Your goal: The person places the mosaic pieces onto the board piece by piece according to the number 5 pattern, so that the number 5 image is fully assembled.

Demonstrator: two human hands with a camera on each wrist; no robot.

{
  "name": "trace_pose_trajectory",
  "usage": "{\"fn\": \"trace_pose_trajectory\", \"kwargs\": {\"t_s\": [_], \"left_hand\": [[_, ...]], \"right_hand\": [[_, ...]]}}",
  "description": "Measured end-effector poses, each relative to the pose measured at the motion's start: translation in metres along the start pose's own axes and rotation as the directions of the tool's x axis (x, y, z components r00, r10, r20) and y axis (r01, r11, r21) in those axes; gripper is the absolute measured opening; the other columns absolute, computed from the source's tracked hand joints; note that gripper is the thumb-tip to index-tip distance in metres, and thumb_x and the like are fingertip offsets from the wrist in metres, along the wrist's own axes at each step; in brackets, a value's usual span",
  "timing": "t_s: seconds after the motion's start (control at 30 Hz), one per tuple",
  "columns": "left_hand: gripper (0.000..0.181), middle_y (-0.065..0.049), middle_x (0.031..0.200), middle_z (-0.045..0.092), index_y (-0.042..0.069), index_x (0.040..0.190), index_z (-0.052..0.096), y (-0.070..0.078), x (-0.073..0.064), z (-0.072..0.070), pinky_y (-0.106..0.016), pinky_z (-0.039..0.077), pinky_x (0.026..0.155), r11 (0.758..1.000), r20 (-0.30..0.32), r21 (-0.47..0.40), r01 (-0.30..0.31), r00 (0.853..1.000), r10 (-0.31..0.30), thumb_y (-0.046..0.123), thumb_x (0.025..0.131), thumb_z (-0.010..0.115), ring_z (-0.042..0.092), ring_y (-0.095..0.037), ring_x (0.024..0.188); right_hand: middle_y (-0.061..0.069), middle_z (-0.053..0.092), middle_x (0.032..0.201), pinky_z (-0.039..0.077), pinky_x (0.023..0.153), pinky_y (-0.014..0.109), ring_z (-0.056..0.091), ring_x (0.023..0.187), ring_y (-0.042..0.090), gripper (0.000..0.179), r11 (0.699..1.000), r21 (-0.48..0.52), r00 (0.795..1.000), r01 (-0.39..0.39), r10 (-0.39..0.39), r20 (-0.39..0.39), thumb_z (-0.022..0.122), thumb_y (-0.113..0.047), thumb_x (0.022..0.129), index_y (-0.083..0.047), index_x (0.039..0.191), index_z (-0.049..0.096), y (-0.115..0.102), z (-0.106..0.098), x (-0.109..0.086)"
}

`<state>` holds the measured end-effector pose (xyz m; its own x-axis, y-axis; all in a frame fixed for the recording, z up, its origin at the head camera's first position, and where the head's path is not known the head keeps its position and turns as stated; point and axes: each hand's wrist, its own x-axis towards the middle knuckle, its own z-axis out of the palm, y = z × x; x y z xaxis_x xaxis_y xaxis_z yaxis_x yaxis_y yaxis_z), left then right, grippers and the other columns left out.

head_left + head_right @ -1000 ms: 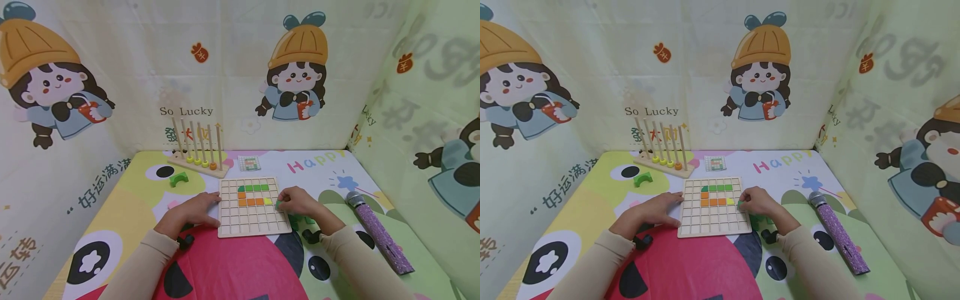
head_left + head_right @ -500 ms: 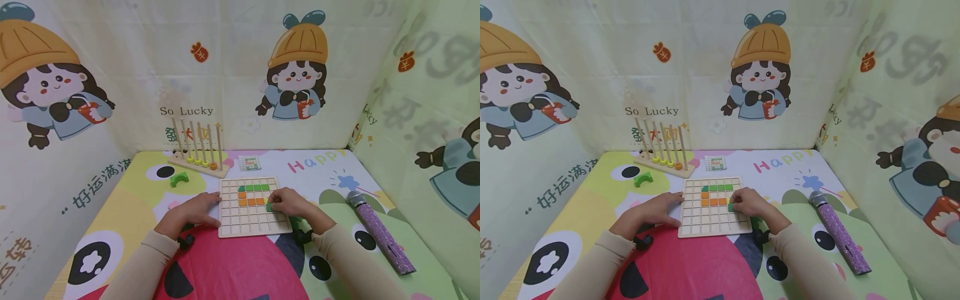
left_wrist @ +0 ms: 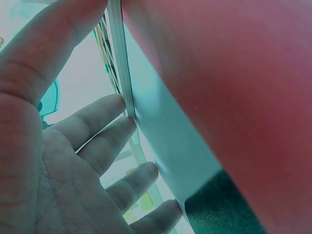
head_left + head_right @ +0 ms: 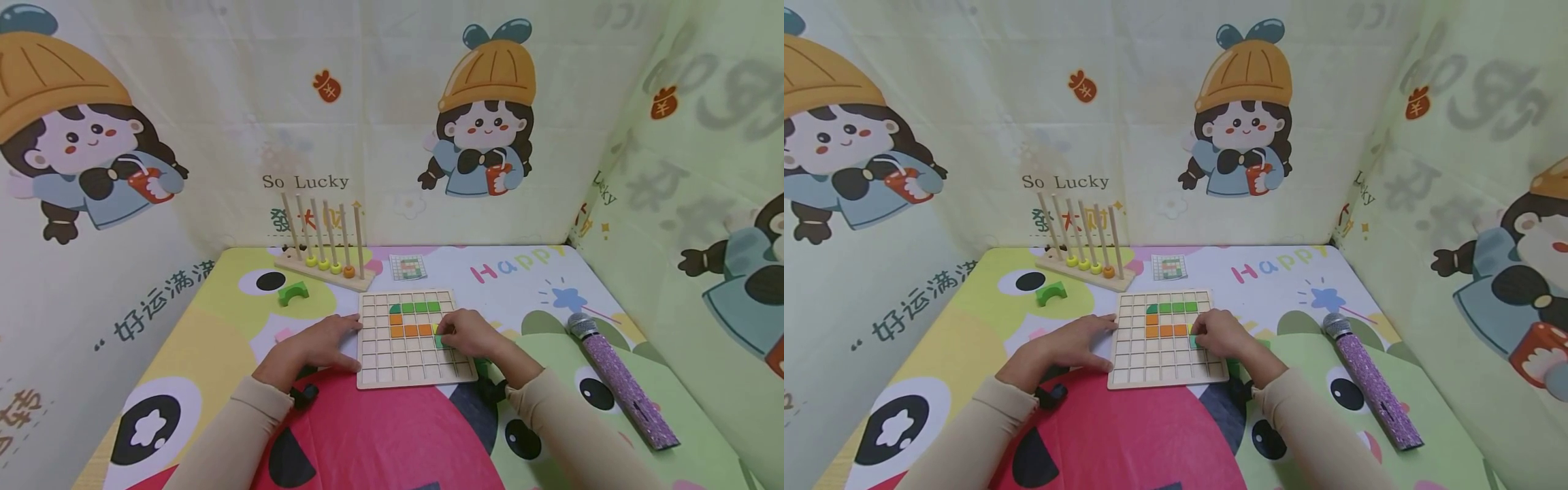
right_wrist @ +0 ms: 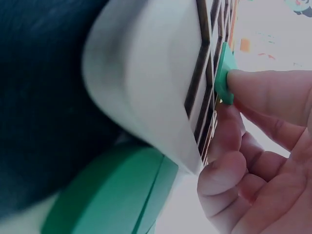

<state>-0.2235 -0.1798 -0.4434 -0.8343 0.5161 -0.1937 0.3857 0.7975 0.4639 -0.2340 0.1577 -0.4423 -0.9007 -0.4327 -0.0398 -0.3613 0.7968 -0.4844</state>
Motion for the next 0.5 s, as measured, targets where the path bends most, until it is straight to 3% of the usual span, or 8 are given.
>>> {"fn": "trace_pose_trajectory", "kwargs": {"t_s": [0.2, 0.5], "left_hand": [[0.085, -0.010, 0.167, 0.037, 0.009, 0.151, 0.052, 0.001, -0.001, 0.000, -0.051, 0.036, 0.120, 1.000, 0.004, -0.001, -0.002, 1.000, 0.002, 0.041, 0.080, 0.086, 0.037, -0.034, 0.150], [0.085, -0.009, 0.167, 0.037, 0.008, 0.151, 0.052, 0.000, -0.001, -0.001, -0.051, 0.035, 0.121, 1.000, 0.004, -0.008, -0.003, 1.000, 0.003, 0.041, 0.081, 0.086, 0.036, -0.035, 0.151]], "right_hand": [[0.001, 0.075, 0.090, 0.056, 0.083, 0.040, 0.067, 0.086, 0.016, 0.009, 0.999, -0.034, 0.999, -0.005, 0.004, -0.033, 0.073, -0.005, 0.091, -0.008, 0.098, 0.077, -0.005, -0.001, -0.003], [0.003, 0.074, 0.098, 0.056, 0.081, 0.039, 0.065, 0.091, 0.019, 0.014, 0.997, 0.026, 0.995, -0.067, 0.068, -0.076, 0.068, -0.010, 0.095, -0.007, 0.106, 0.076, 0.007, -0.012, -0.017]]}}
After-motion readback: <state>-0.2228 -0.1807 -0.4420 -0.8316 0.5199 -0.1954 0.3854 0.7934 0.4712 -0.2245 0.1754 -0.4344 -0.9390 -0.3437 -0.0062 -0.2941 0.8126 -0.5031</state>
